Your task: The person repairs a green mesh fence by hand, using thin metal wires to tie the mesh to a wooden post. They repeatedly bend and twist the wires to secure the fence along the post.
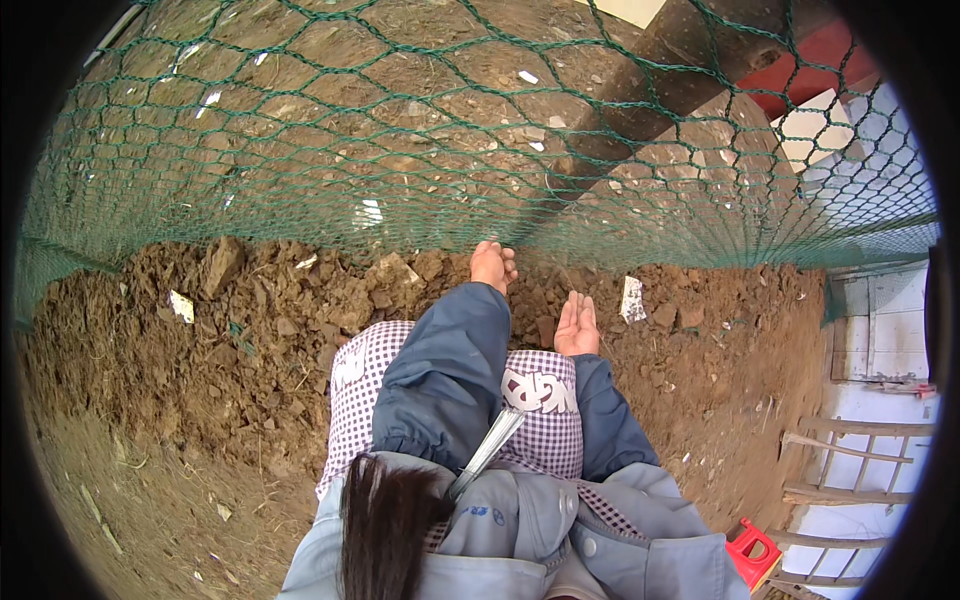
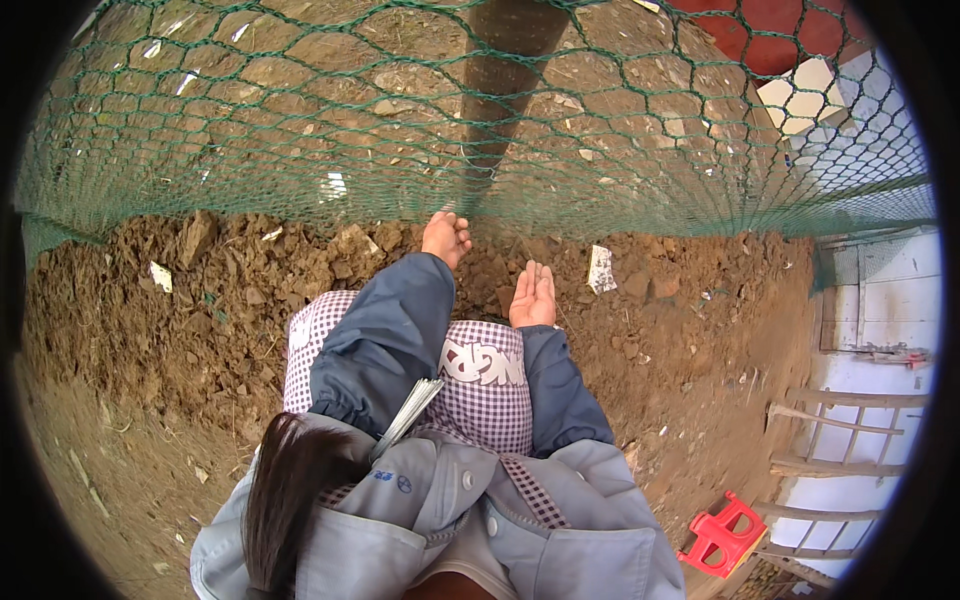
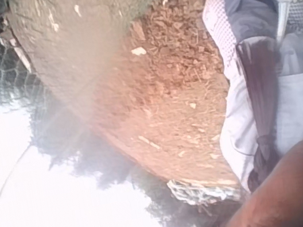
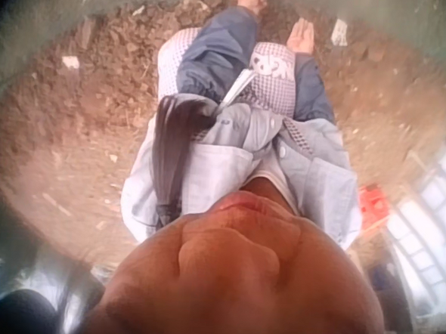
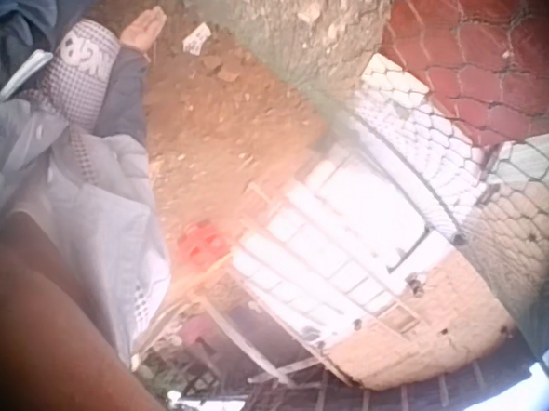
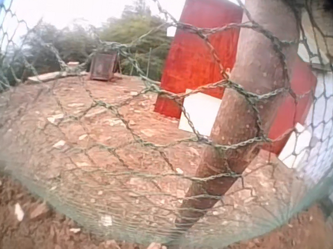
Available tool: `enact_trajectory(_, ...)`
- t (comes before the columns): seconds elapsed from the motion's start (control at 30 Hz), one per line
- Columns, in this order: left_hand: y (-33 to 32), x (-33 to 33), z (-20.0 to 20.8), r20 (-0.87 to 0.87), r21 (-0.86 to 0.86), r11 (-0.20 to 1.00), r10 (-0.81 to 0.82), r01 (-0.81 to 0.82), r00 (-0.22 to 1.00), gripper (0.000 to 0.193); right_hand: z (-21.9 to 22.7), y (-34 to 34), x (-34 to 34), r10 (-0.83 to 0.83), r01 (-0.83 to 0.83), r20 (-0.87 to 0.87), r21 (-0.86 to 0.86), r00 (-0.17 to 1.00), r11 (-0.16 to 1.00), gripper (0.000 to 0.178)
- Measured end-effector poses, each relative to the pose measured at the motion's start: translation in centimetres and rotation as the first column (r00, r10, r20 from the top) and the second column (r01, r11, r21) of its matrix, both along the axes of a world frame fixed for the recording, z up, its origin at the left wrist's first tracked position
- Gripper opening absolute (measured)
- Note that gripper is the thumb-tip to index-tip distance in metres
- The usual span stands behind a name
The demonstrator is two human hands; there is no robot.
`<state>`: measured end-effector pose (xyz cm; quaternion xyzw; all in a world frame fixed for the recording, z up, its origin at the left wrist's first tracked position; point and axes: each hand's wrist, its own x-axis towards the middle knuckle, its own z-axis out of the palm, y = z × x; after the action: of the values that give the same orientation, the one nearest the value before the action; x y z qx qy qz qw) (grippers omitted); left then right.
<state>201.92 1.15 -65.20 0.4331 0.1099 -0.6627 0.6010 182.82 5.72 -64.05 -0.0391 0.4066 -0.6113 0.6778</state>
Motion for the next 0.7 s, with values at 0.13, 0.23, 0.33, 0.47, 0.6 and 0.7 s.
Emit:
enact_trajectory(0.13,-0.2,0.2,-0.2,0.004,-0.038,0.999,-0.001,0.001,1.0,0.009,-1.3,0.7,-1.3,-0.047,0.038,0.127,0.073,0.991,0.997,0.047)
enact_trajectory(0.23,-0.2,0.3,-0.1,0.005,-0.056,0.998,-0.032,0.033,0.999,0.006,-2.4,2.2,-3.0,-0.012,-0.014,0.185,0.138,0.983,0.99,0.046)
enact_trajectory(0.33,-0.1,0.1,0.2,0.011,-0.055,0.997,-0.047,0.047,0.999,0.005,-2.8,2.4,-3.4,0.021,-0.094,0.477,0.13,0.879,0.987,0.046)
enact_trajectory(0.47,0.0,0.4,0.6,0.017,-0.028,0.997,-0.077,0.078,0.997,0.006,-2.1,1.5,-1.2,0.109,-0.207,0.448,0.175,0.887,0.963,0.048)
enact_trajectory(0.6,0.2,1.0,0.7,0.033,-0.002,0.996,-0.094,0.094,0.995,0.008,-0.5,-0.7,2.3,0.253,-0.253,-0.036,0.011,0.967,0.967,0.049)
enact_trajectory(0.7,0.1,0.9,0.4,0.028,0.002,0.999,-0.035,0.035,0.999,0.009,0.4,-2.7,4.0,0.299,-0.363,-0.404,-0.088,0.865,0.928,0.041)
